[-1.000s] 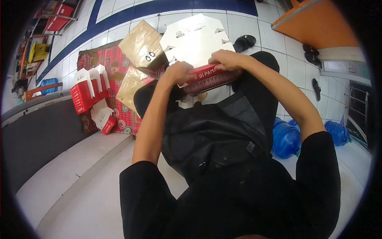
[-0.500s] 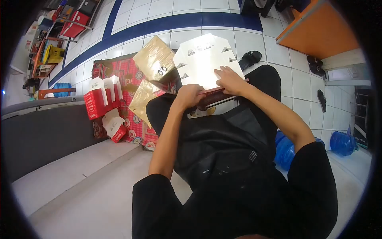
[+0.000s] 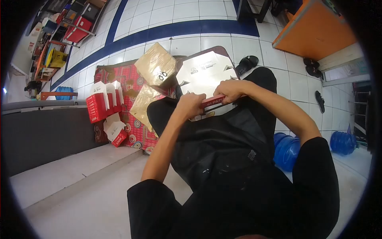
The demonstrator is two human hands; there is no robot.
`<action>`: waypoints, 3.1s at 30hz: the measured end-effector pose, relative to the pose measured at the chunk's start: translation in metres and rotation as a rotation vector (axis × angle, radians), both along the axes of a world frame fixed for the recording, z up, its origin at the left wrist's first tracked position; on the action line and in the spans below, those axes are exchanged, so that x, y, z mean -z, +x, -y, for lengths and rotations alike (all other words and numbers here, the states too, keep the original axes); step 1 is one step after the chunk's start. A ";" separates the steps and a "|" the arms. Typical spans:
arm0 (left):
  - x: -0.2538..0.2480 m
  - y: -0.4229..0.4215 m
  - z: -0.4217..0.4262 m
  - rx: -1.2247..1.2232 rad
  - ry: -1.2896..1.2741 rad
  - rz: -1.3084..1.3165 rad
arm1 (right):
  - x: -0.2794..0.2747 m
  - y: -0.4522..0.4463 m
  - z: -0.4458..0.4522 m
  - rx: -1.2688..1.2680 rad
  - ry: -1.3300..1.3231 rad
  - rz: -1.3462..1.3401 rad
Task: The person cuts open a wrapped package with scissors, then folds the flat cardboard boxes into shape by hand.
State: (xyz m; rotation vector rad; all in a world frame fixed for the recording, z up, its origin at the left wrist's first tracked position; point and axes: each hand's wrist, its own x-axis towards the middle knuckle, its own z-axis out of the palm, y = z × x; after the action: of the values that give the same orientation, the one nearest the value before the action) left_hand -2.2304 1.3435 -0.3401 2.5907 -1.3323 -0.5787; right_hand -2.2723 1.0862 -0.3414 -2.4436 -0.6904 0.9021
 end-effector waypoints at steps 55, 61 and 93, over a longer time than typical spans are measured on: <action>0.070 0.193 0.022 -0.163 0.062 -0.039 | 0.099 0.069 -0.058 0.828 -0.065 0.887; 0.062 0.166 0.021 -0.239 0.034 0.112 | 0.105 0.059 -0.056 0.779 -0.203 0.858; 0.090 -0.020 -0.053 -0.884 -0.762 -0.372 | 0.052 -0.108 -0.027 0.521 -0.155 0.679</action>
State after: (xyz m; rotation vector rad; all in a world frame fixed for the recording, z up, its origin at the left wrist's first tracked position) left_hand -2.2505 1.3964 -0.4304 1.9782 -0.1418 -0.2744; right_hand -2.3804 1.1135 -0.3936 -2.8657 -0.1505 -0.0925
